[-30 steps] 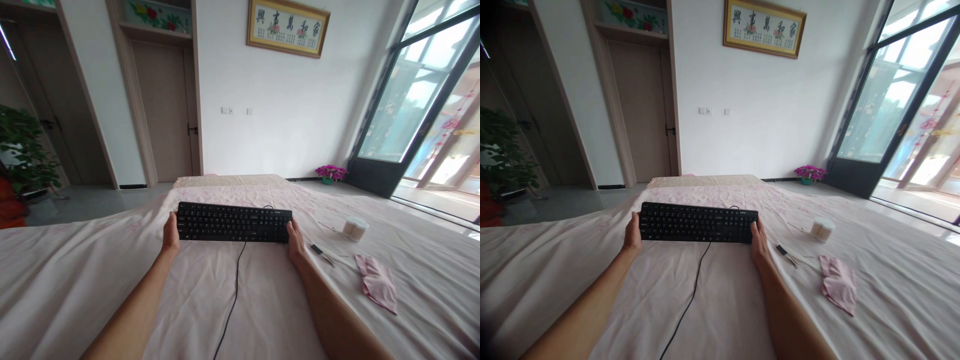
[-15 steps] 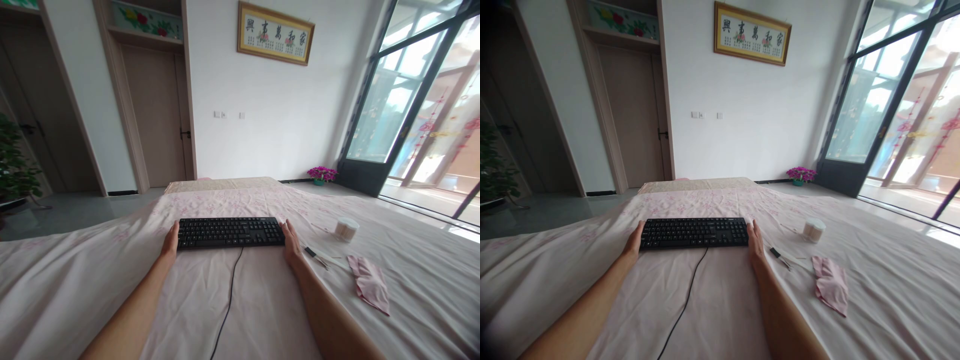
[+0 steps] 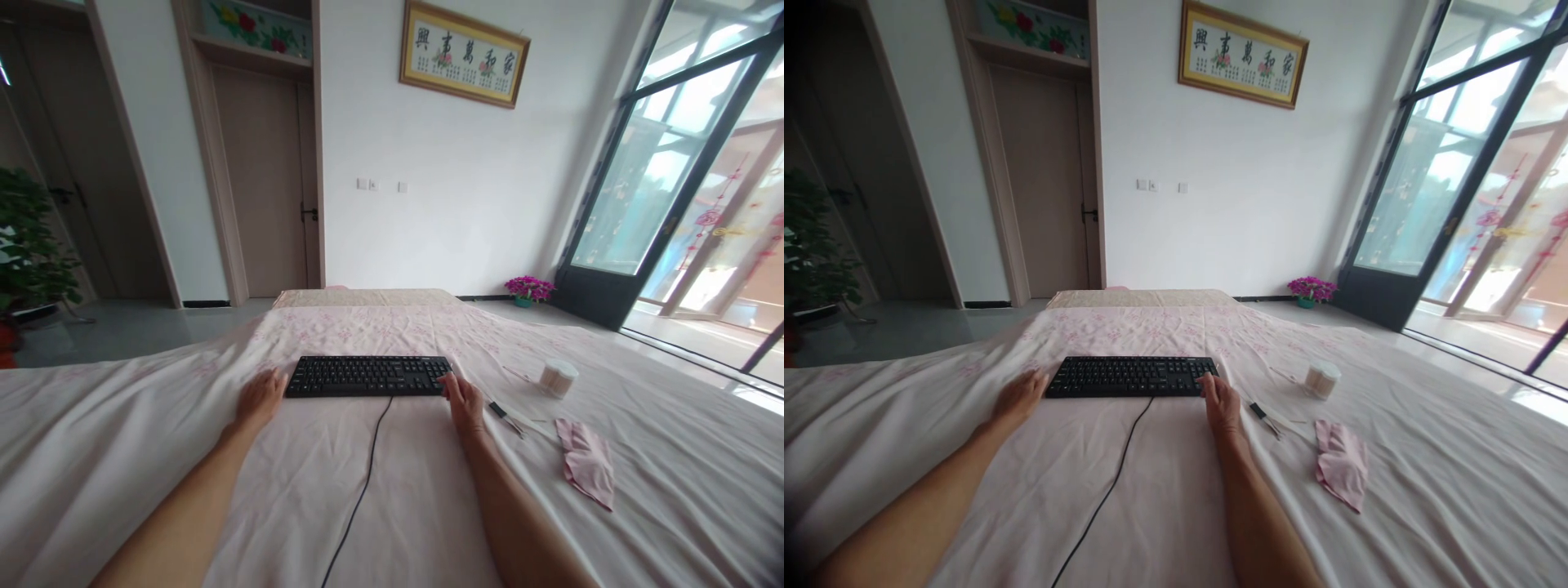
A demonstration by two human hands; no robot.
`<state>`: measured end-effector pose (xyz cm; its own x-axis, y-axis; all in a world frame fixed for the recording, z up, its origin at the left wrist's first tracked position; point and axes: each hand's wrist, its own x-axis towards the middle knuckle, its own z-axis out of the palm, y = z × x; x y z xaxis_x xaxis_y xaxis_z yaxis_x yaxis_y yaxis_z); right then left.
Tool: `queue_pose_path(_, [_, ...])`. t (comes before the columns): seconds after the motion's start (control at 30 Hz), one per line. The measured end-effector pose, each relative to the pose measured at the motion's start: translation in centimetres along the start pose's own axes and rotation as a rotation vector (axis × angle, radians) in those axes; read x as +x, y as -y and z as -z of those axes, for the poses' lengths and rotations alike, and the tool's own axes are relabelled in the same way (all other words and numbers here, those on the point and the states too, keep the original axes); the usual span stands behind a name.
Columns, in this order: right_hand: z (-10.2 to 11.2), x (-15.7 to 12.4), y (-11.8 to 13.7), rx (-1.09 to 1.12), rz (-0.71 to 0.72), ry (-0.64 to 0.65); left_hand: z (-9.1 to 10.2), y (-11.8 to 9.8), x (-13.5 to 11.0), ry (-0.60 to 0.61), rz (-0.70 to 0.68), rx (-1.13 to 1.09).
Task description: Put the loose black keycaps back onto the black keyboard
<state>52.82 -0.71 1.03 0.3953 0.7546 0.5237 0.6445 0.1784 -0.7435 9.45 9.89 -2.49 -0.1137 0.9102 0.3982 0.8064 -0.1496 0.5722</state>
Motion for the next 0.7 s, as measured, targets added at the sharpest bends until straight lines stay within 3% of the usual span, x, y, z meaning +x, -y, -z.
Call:
queue_pose_path(0.07, [0.1, -0.4, 0.3, -0.018, 0.003, 0.094, 0.8, 0.5, -1.1, 0.049, 0.022, 0.175])
queue_pose_path(0.17, [0.1, -0.4, 0.2, 0.062, -0.071, 0.084, 1.7, 0.8, -2.3, 0.130, 0.082, 0.392])
queue_pose_path(0.27, [0.1, -0.3, -0.4, 0.183, -0.174, 0.059, 2.6, 1.1, -3.0, 0.166, 0.171, 0.439])
queue_pose_path(0.37, [0.1, -0.4, -0.9, 0.222, -0.209, 0.126, 4.0, 1.8, -3.9, 0.181, 0.248, 0.471])
queue_pose_path(0.5, [0.0, -0.4, -1.0, 0.133, -0.198, 0.297, 6.3, 3.7, -5.9, 0.209, 0.328, 0.501])
queue_pose_path(0.7, [0.1, -0.4, -0.6, -0.053, -0.140, 0.349, 8.5, 6.0, -8.6, 0.193, 0.350, 0.587])
